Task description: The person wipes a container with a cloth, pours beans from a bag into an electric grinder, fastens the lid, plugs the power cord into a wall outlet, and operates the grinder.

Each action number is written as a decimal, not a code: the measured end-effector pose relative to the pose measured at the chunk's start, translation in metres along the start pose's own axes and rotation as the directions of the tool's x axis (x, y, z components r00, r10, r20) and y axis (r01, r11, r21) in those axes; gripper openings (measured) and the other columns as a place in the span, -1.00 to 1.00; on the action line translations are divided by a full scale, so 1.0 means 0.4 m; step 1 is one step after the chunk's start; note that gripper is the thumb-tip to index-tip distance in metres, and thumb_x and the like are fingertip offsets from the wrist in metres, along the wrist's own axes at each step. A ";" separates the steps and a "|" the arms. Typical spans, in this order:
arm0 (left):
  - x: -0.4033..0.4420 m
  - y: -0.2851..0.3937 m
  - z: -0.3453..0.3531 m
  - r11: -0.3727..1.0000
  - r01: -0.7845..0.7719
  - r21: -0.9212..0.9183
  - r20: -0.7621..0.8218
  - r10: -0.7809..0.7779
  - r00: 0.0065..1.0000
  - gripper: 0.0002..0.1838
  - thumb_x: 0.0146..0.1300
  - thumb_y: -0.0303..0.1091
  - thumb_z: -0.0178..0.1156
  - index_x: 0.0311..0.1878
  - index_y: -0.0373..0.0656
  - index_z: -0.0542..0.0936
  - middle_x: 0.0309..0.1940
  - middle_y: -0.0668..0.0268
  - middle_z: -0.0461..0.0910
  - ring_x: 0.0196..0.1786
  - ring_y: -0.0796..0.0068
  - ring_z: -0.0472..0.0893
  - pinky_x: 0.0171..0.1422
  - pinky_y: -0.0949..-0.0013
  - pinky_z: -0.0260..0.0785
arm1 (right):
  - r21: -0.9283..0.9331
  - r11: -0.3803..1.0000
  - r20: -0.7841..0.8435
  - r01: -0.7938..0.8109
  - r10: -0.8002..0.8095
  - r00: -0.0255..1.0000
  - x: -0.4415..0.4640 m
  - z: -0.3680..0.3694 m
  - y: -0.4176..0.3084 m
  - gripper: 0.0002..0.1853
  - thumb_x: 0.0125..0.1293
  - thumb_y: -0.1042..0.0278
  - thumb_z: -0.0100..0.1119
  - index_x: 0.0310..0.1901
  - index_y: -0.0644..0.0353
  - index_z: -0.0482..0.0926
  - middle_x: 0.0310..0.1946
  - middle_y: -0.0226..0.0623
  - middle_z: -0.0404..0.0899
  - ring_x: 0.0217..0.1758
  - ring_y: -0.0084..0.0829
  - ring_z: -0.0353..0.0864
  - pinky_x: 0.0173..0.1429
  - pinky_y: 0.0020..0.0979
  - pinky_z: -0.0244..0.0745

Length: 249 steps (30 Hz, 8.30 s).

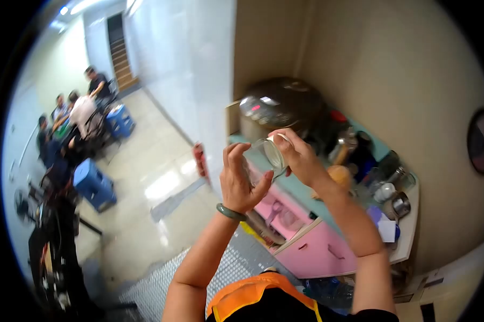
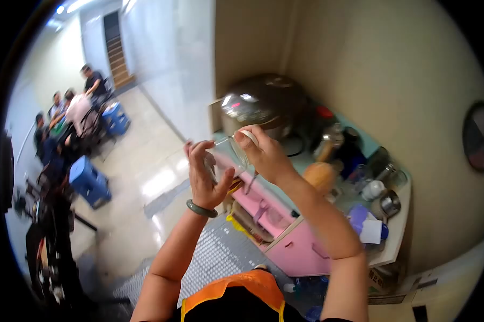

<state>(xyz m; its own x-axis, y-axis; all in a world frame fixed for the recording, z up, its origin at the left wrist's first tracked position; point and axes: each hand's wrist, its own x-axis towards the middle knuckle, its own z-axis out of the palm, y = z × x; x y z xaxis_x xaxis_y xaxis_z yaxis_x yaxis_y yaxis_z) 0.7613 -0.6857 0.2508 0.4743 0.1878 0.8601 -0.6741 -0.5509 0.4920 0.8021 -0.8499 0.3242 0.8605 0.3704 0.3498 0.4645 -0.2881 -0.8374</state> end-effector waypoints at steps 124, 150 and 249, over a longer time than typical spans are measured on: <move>-1.268 -0.209 -2.902 -0.139 0.824 0.549 -0.751 -0.515 0.413 -0.56 0.07 -0.11 0.44 -0.05 -0.14 0.62 -0.08 0.18 0.56 0.14 0.15 0.48 0.28 0.09 0.29 | -0.224 0.974 0.924 0.045 0.227 -0.307 -0.783 3.294 -0.782 -0.68 0.42 0.22 0.21 -0.03 0.36 0.57 -0.45 -0.31 0.61 -0.52 -0.54 0.58 -0.41 -0.46 0.53; -1.141 -0.241 -2.841 0.559 0.322 -0.764 -0.645 -0.644 -0.411 -0.81 0.35 -0.41 0.33 -0.32 -0.11 0.48 -0.36 0.44 0.55 -0.29 0.70 0.51 -0.14 0.60 0.42 | 0.554 0.811 0.804 0.186 -0.465 -0.370 -0.702 3.210 -0.960 -0.59 0.14 0.26 0.52 -0.15 0.32 0.51 -0.34 -0.15 0.62 -0.34 -0.28 0.68 -0.18 -0.34 0.61; -0.775 -0.235 -2.890 0.229 0.944 0.236 -0.715 -0.617 0.329 -0.73 0.03 -0.36 0.50 -0.38 -0.23 0.56 0.04 0.18 0.51 -0.25 0.37 0.61 -0.17 0.36 0.53 | 0.621 0.783 0.748 0.023 -0.584 -0.315 -0.386 3.155 -0.848 -0.28 0.01 -0.07 0.53 0.12 0.23 0.53 -0.14 -0.06 0.63 -0.09 0.03 0.63 0.02 -0.13 0.54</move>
<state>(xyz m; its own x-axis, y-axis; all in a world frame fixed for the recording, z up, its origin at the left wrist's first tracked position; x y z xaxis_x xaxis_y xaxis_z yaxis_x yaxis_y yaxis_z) 0.0231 0.2478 0.0935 0.1673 0.9830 0.0753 0.4269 -0.1410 0.8932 0.2475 0.3052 0.0243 -0.6993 0.7119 0.0648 0.2532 0.3315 -0.9089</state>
